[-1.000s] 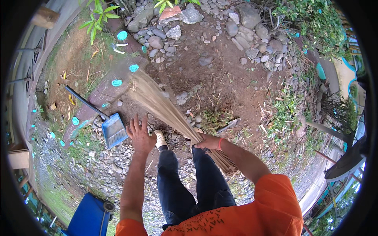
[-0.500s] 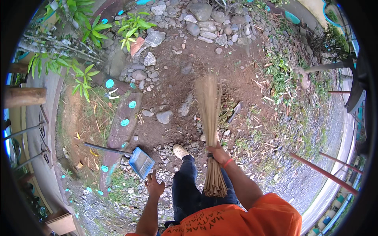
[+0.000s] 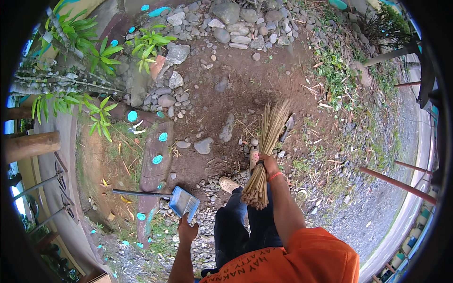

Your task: The person kneels in a garden bed and uses a hand trowel to loosen soil and pull out weeds by hand. After clearing the area, they stand up, pick up a straw broom and a dustpan, and sweep the remaining debris into the dustpan.

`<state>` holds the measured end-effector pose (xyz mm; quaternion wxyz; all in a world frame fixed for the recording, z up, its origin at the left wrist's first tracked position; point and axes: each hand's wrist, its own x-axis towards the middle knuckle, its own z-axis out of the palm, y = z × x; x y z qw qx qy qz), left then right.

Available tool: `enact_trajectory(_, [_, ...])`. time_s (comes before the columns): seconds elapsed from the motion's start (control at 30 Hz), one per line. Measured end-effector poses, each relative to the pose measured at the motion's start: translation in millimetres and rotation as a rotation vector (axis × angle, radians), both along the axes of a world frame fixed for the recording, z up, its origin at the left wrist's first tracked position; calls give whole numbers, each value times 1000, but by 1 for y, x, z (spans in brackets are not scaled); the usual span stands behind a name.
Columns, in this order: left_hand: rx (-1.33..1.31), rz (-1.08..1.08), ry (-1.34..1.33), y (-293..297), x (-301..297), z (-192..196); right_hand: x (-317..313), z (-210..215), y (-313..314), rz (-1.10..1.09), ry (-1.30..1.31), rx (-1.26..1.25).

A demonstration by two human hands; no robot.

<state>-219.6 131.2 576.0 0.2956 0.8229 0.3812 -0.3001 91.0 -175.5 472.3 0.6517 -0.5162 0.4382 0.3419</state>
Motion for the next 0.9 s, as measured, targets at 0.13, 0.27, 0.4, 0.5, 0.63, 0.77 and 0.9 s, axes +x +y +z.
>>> enact_trajectory(0.13, [-71,-26,-120,-5,38,-4,30,24,73,45,-208,198])
enact_trajectory(0.27, [-127,-96,-191,14,108,-10,142,-23,124,310,-91,323])
enact_trajectory(0.4, [-59,30,-121,46,167,-9,161,-40,66,-116,277,262])
enact_trajectory(0.5, [-99,-49,-48,50,204,-9,141,-3,41,-360,140,244])
enact_trajectory(0.63, [-160,25,-100,54,263,-6,166,47,93,-535,-10,147])
enact_trajectory(0.77, [-207,76,-185,58,322,2,234,29,141,-251,-66,256])
enact_trajectory(0.9, [-192,60,-149,93,356,25,270,-22,104,-30,166,252])
